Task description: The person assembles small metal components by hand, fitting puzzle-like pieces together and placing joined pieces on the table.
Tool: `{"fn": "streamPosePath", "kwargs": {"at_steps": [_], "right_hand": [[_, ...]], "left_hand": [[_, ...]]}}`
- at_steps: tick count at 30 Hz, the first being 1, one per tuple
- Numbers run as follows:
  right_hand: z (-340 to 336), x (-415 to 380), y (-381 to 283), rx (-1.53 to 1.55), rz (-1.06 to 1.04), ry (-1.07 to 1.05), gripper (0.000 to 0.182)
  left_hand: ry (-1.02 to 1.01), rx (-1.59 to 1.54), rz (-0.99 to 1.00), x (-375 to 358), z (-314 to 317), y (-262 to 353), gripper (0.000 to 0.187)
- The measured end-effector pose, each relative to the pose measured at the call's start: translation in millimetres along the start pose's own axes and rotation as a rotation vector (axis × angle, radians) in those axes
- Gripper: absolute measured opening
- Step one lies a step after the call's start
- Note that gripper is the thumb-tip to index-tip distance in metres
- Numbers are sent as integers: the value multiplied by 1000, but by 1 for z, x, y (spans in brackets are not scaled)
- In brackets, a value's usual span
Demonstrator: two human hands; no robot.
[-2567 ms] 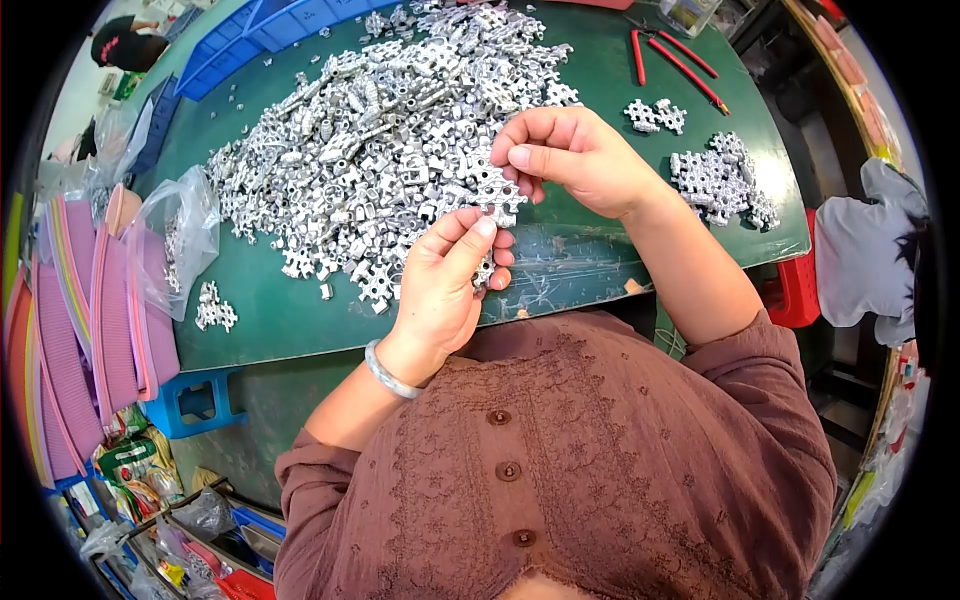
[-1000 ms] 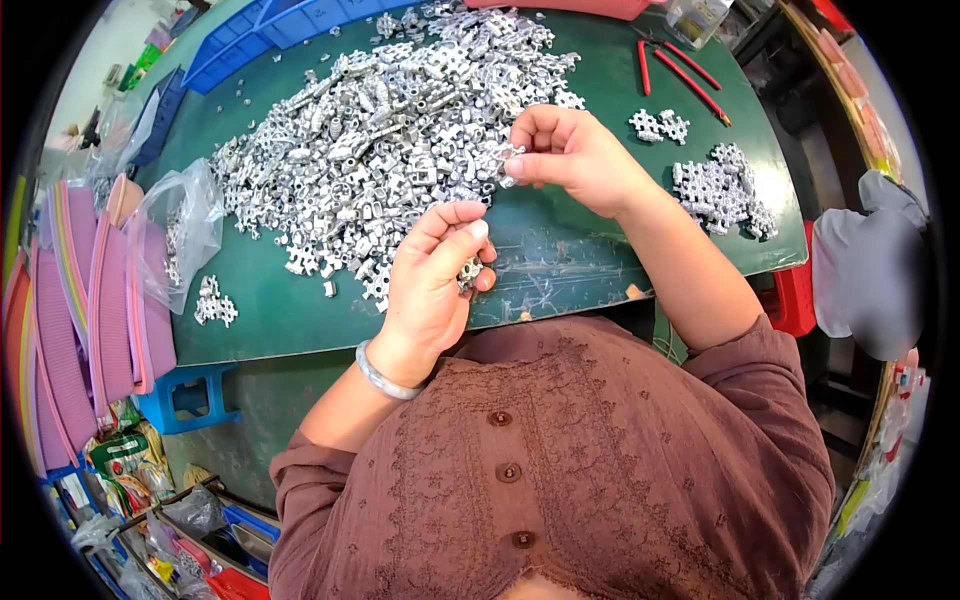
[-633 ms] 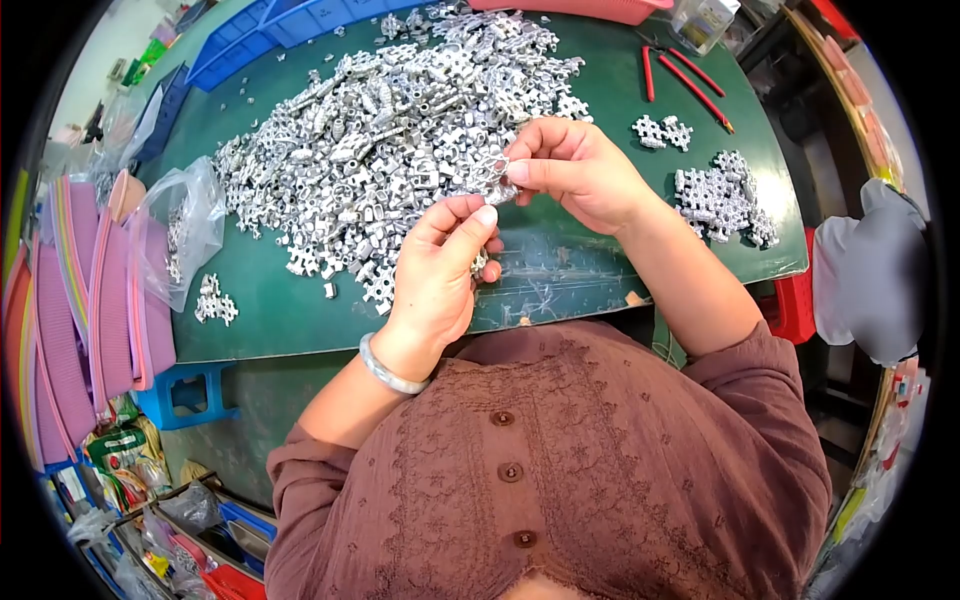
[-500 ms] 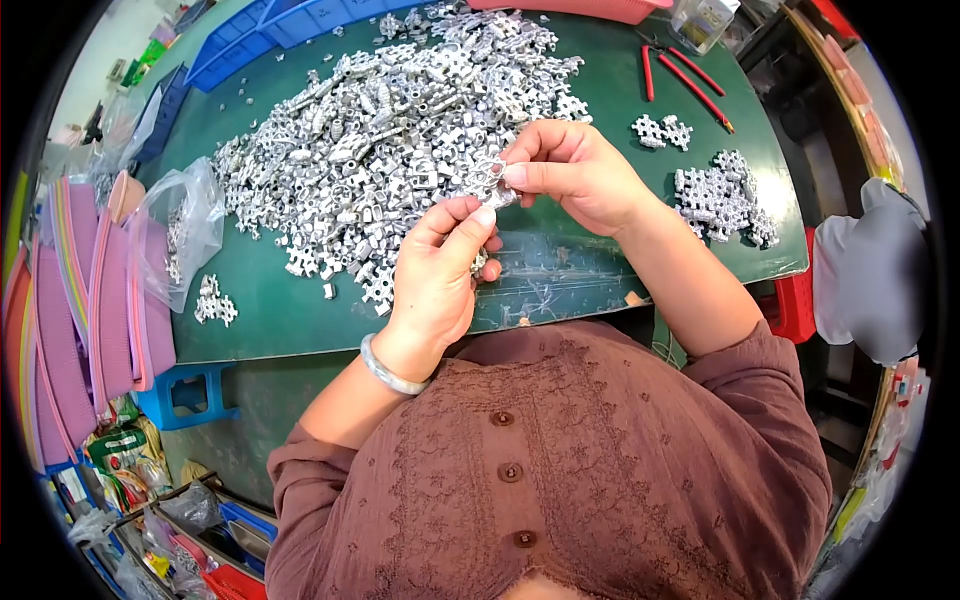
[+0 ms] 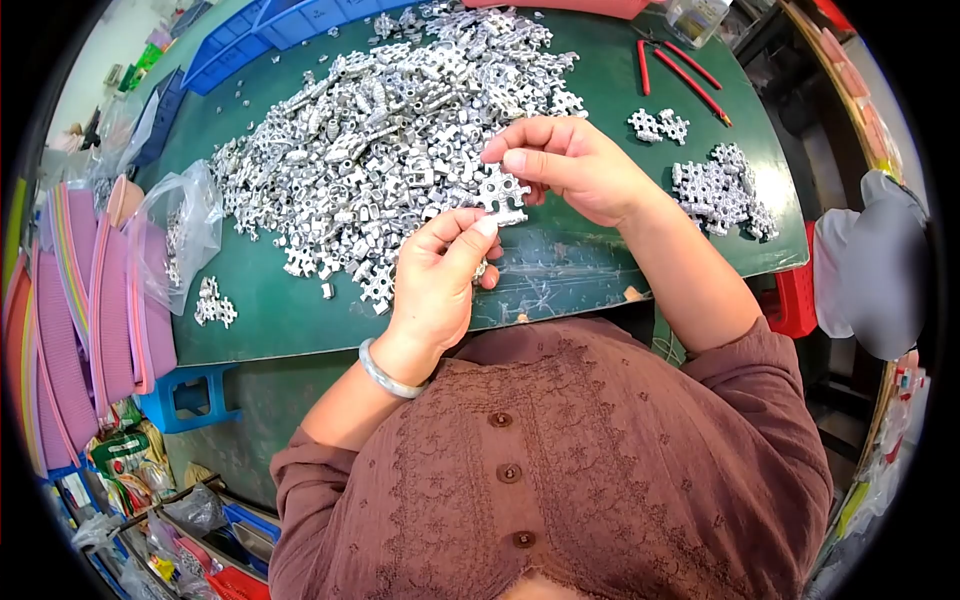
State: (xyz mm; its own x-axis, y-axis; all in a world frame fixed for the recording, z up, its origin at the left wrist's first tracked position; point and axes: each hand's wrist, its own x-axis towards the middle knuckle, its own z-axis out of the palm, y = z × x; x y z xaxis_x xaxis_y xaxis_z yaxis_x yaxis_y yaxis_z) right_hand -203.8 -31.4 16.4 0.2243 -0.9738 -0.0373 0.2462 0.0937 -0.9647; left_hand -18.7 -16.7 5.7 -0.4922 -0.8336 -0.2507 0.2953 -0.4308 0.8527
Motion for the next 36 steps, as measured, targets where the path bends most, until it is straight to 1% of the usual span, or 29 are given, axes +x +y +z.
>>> {"fn": "streamPosePath", "kwargs": {"at_steps": [3,9,15,21,27,36], "right_hand": [[-3,0,-1,-36,17,-57,13],[-3,-1,-1,-33,-16,-29,12],[-1,-1,-3,-42,-56,-16,10],[1,-2,-5,-57,-83,-35,10],[-3,-1,-2,-44,-81,-71,13],[-3,-1,-1,-72,-83,-59,15]], "left_hand": [[16,14,14,0,-1,-3,9],[1,-144,-70,-2,-2,0,12],[-6,-169,-100,-3,-1,0,13],[-34,-163,-118,-3,-1,0,12],[-4,-133,-110,-3,2,2,11],[13,-121,-108,-4,3,3,14]]}}
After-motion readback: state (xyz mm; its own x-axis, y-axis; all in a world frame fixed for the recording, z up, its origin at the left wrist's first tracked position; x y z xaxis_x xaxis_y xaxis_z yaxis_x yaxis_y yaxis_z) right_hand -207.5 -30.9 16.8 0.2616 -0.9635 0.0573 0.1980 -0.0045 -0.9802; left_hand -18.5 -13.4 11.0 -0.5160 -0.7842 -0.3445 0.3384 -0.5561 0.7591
